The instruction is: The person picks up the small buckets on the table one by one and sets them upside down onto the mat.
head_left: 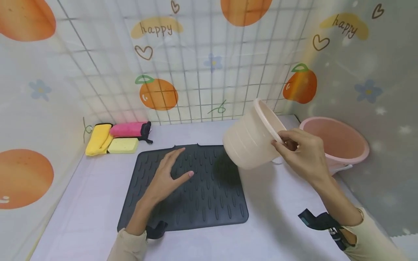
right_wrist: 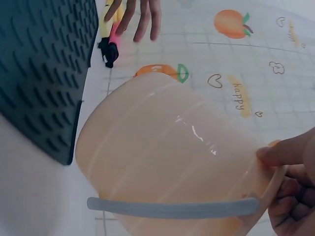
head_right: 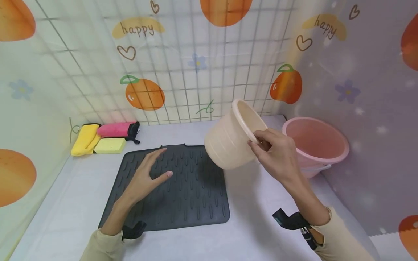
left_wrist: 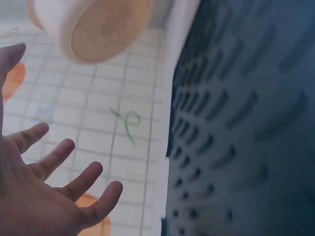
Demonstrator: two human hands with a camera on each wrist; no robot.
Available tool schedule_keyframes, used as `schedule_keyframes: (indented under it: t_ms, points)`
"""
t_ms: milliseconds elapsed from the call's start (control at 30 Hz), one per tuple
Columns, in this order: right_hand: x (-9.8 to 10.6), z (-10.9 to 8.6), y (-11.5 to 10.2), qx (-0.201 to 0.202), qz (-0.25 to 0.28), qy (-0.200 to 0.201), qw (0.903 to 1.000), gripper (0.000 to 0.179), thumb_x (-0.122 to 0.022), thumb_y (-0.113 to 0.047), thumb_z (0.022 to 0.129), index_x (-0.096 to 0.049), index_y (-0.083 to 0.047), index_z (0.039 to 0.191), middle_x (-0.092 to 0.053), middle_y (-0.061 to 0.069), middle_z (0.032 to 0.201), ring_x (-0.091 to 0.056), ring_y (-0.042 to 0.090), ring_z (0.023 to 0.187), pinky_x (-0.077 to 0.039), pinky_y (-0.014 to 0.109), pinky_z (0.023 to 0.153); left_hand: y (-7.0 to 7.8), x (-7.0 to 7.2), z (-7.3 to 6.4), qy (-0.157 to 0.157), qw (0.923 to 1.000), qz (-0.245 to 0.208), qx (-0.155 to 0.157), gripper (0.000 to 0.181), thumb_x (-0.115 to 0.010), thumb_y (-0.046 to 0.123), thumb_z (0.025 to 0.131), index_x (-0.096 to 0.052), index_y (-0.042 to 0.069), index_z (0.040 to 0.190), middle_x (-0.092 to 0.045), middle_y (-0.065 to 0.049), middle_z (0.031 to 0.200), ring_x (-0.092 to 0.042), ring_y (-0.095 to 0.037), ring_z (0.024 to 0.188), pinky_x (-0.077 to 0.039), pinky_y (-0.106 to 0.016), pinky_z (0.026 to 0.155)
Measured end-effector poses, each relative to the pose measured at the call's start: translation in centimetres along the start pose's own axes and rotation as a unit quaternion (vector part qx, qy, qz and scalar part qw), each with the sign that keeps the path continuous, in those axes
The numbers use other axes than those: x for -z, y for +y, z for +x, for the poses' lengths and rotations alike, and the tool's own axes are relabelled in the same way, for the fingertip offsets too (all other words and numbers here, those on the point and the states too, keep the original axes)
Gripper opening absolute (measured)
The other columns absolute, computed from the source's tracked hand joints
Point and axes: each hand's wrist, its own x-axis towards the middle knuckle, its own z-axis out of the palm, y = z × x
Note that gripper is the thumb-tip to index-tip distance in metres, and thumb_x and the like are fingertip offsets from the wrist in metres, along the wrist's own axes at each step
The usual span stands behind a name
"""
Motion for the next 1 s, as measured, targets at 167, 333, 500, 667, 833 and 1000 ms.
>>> schedule_keyframes:
  t_ms: [167, 333, 500, 667, 833, 1000]
  points:
    - [-0.4, -0.5, -0.5, -0.053, 0.047, 0.027, 0.9971, 0.023, -0.088, 0.000, 0.073, -0.078, -0.003, 0.094, -0.060, 0.000, 0.070, -0.045, 0.011, 0.061, -0.034, 0.014, 0.053, 1.4, -1.6, 1.9, -0.020, 0.9958, -0.085, -0.027, 0.084, -0.073, 0.048, 0.089, -0.026, 0.037, 0.157, -0.028, 0.008, 0.157, -0.034, -0.024, 0.140, -0.036, -0.057, 0.107]
    - [-1.2, -1.1, -1.1, -0.089, 0.111, 0.035, 0.9891, 0.025, -0.087, 0.001, 0.074, -0.078, -0.001, 0.098, -0.060, 0.004, 0.073, -0.046, 0.012, 0.063, -0.037, 0.016, 0.053, 2.9, -2.9, 3.1, -0.020, 0.9899, -0.133, -0.043, 0.096, -0.075, 0.052, 0.085, -0.015, 0.040, 0.159, -0.020, 0.011, 0.160, -0.030, -0.024, 0.142, -0.036, -0.058, 0.107]
    - [-1.7, -1.5, -1.4, -0.132, 0.167, 0.041, 0.9763, 0.027, -0.085, 0.004, 0.075, -0.078, -0.001, 0.100, -0.061, 0.005, 0.080, -0.049, 0.013, 0.068, -0.041, 0.015, 0.056, 3.8, -3.7, 3.8, -0.027, 0.9769, -0.200, -0.069, 0.107, -0.076, 0.059, 0.081, -0.006, 0.040, 0.160, -0.009, 0.011, 0.164, -0.024, -0.030, 0.147, -0.035, -0.065, 0.106]
    - [-2.2, -2.0, -1.9, -0.172, 0.208, 0.036, 0.9623, 0.027, -0.084, 0.001, 0.079, -0.077, -0.002, 0.105, -0.066, 0.004, 0.087, -0.054, 0.016, 0.070, -0.050, 0.015, 0.060, 4.0, -4.7, 4.2, -0.057, 0.9493, -0.295, -0.093, 0.112, -0.079, 0.057, 0.079, -0.001, 0.042, 0.159, 0.002, 0.009, 0.165, -0.018, -0.036, 0.149, -0.040, -0.066, 0.100]
    - [-2.9, -2.5, -2.4, -0.196, 0.229, 0.019, 0.9533, 0.027, -0.083, -0.003, 0.081, -0.077, -0.003, 0.107, -0.069, 0.004, 0.092, -0.057, 0.017, 0.071, -0.054, 0.018, 0.063, 3.9, -5.6, 4.3, -0.077, 0.9194, -0.376, -0.087, 0.117, -0.082, 0.055, 0.077, 0.002, 0.046, 0.157, 0.005, 0.010, 0.164, -0.028, -0.035, 0.145, -0.049, -0.056, 0.095]
    - [-3.3, -2.7, -2.8, -0.217, 0.259, 0.010, 0.9412, 0.026, -0.083, -0.005, 0.082, -0.076, -0.003, 0.107, -0.069, 0.005, 0.095, -0.061, 0.017, 0.073, -0.057, 0.023, 0.068, 4.0, -6.6, 4.3, -0.093, 0.8593, -0.500, -0.050, 0.117, -0.085, 0.052, 0.075, -0.001, 0.050, 0.156, -0.010, 0.003, 0.161, -0.039, -0.039, 0.136, -0.046, -0.058, 0.097]
